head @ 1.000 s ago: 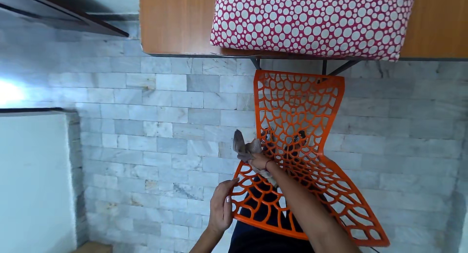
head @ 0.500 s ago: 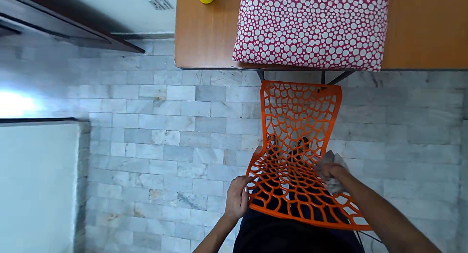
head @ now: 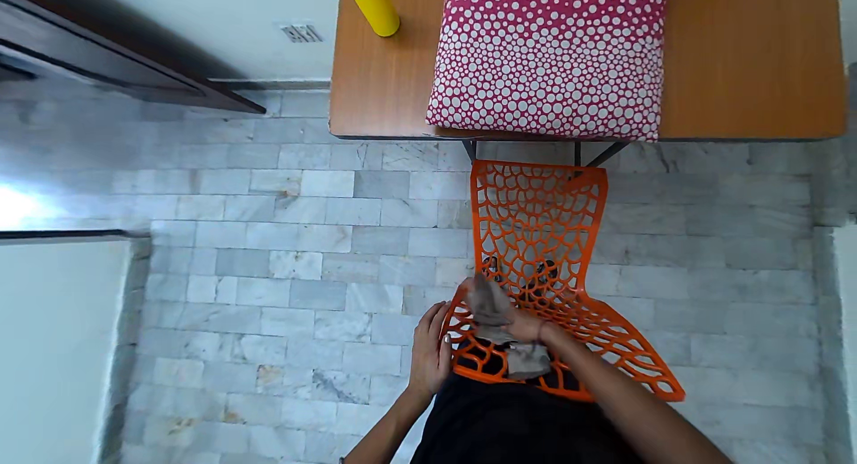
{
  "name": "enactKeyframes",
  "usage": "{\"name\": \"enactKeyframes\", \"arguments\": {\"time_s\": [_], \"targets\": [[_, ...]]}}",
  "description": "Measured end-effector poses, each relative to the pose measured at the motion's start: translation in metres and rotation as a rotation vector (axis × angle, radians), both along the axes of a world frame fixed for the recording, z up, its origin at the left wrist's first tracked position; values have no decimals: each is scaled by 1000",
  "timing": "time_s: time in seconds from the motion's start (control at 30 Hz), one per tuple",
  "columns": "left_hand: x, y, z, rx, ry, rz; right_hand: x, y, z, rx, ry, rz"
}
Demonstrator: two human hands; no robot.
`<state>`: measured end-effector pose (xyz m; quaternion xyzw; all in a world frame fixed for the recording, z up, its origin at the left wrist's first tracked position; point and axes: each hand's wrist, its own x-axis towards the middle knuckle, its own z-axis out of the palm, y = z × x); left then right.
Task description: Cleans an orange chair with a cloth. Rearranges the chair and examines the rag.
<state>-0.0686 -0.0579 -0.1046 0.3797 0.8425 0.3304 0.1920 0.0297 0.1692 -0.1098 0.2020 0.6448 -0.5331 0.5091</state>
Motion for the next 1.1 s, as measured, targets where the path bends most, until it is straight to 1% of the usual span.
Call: {"name": "enactKeyframes", "arguments": {"time_s": [0.13,0.17,0.23,0.3,0.33,0.4,0.47,0.57,0.6,0.67,0.77,0.87,0.97,1.03,1.1], "targets": [[-3,2,1,13,-28,-28,87,70,2,192,-233,136],[-3,2,1,19,-34,-36,102,85,5,238,-294,142],[-4,2,0,31,-43,-53,112,102,17,325,-402,177],[-5,2,0,38,-48,-61,100,97,29,353,-425,214],[-6,3,0,41,-55,-66,87,89,34,333,-392,208],[-6,3,-1,46,-59,-70,55,63,43,238,-267,168],[-6,3,0,48,-51,-72,20,30,45,151,-110,86],[-5,3,-2,70,-35,-31,-25,-17,61,-14,131,-151],[-4,3,-3,92,-22,0,-35,-28,68,-62,177,-183],[-1,3,-5,126,11,45,-38,-36,77,-71,193,-143],[-1,3,-5,139,44,33,-1,-15,74,26,143,-12],[-3,4,-4,138,29,-5,58,29,81,219,-98,162],[-8,4,-5,146,40,-78,105,70,94,368,-329,208],[-11,5,-6,164,62,-125,111,77,105,414,-386,236],[-14,4,-8,191,77,-170,97,64,109,377,-340,205]]}}
